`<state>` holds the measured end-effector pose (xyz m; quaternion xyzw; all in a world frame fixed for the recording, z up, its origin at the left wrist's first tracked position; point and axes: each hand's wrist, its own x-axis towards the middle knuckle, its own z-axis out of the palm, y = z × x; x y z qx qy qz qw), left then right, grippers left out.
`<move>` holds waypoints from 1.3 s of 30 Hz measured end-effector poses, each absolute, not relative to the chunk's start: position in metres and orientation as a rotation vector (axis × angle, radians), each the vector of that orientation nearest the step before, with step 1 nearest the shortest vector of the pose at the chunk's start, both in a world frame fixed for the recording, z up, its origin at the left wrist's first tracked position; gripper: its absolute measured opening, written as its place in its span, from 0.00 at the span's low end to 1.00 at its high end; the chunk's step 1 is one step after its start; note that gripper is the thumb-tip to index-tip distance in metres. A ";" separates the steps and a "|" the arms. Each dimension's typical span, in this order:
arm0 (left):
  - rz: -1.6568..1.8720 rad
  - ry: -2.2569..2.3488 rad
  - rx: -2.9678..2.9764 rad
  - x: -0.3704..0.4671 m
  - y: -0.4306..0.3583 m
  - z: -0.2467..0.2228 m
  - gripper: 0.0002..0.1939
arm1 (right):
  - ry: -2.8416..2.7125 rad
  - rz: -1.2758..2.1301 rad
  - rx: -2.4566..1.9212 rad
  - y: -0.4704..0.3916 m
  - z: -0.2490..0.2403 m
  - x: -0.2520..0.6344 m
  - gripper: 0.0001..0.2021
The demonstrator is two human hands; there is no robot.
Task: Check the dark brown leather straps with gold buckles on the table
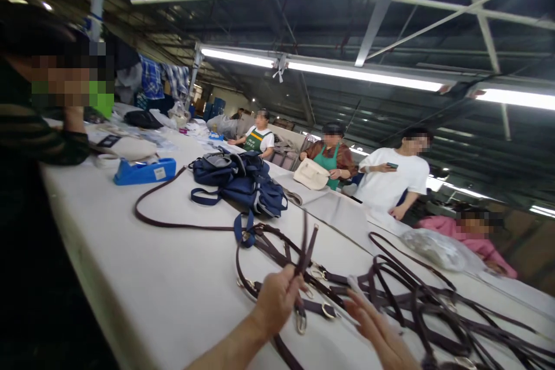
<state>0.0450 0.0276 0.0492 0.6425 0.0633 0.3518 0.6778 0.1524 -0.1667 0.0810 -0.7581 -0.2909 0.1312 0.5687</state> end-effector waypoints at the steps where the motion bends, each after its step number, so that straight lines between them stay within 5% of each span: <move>1: 0.747 0.078 1.563 0.043 0.019 0.046 0.10 | -0.691 0.305 -1.736 -0.148 0.075 0.148 0.33; 11: 0.565 -0.052 2.206 0.043 0.030 0.046 0.18 | -0.266 0.385 -1.100 -0.111 0.048 0.169 0.25; 14: 0.510 0.124 2.347 0.043 0.047 0.046 0.08 | -0.152 0.375 -1.024 -0.143 0.048 0.205 0.28; 18: 0.361 0.283 2.522 0.046 0.061 0.037 0.06 | -0.123 0.375 -1.037 -0.171 0.043 0.229 0.29; 39: 0.893 1.046 2.718 0.091 0.170 0.112 0.15 | -0.263 0.550 -0.839 -0.165 0.035 0.223 0.26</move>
